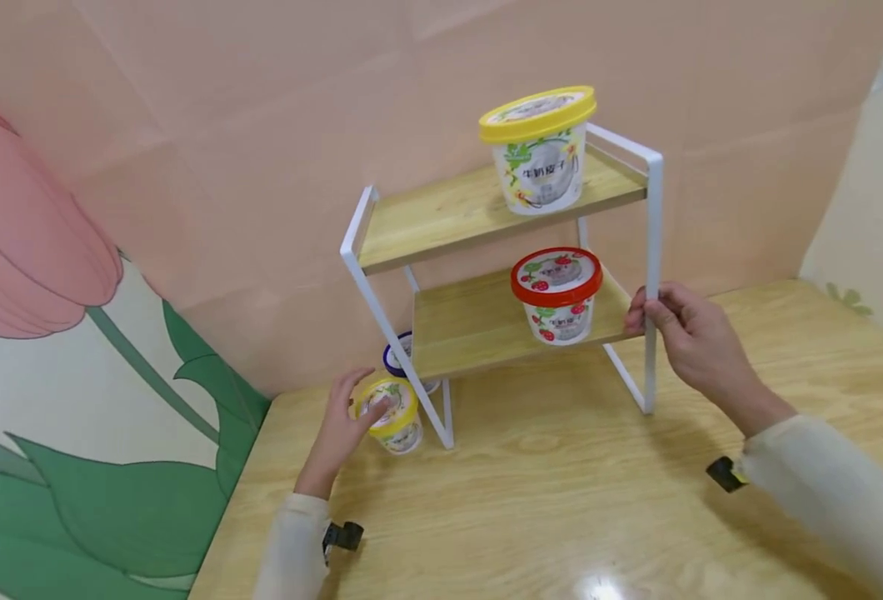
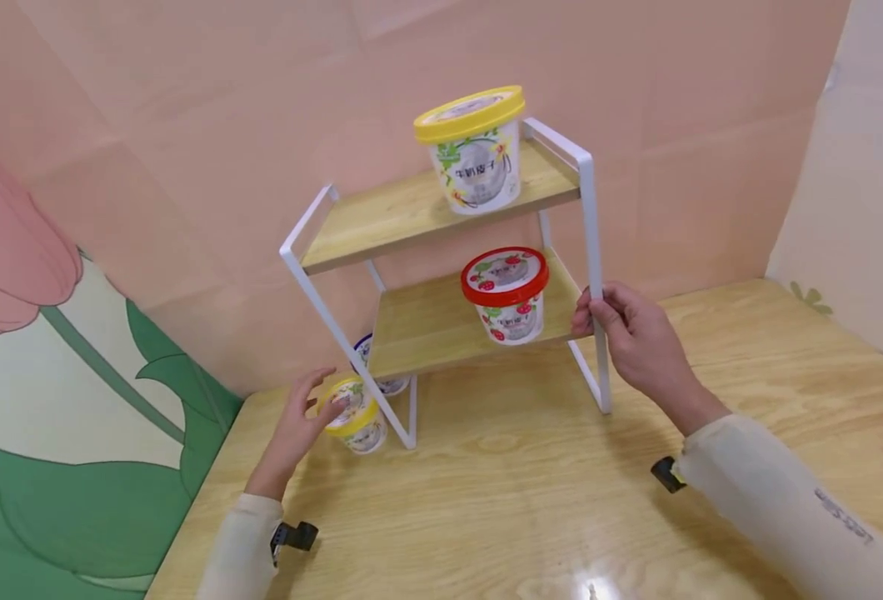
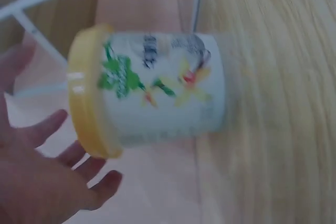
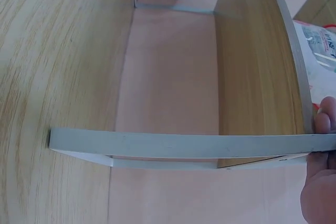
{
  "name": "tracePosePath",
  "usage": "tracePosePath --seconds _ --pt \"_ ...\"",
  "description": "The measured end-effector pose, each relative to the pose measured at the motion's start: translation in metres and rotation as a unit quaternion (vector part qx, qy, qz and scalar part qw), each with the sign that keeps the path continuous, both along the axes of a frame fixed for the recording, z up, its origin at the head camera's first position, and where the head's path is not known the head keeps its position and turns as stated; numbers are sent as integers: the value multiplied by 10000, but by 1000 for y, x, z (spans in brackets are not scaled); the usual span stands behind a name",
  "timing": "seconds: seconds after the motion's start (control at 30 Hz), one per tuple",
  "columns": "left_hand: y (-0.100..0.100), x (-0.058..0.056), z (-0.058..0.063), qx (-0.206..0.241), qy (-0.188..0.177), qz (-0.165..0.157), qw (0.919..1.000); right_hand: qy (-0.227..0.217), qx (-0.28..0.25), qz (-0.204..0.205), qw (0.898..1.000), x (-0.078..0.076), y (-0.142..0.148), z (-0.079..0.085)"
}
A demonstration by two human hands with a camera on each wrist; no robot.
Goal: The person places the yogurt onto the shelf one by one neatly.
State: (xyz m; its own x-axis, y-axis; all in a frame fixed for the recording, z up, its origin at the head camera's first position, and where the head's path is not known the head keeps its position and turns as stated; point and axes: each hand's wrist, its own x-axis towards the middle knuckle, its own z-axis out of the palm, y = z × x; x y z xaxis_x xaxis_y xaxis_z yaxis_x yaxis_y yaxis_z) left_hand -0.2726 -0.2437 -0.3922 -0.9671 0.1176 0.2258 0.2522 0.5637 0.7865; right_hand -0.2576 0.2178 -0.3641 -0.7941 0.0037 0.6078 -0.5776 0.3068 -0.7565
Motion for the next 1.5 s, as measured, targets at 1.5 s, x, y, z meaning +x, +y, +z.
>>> tracePosePath --seconds 1.5 --pt "5 24 -13 -877 -837 -478 9915 -94 63 -271 9996 1 -7 4"
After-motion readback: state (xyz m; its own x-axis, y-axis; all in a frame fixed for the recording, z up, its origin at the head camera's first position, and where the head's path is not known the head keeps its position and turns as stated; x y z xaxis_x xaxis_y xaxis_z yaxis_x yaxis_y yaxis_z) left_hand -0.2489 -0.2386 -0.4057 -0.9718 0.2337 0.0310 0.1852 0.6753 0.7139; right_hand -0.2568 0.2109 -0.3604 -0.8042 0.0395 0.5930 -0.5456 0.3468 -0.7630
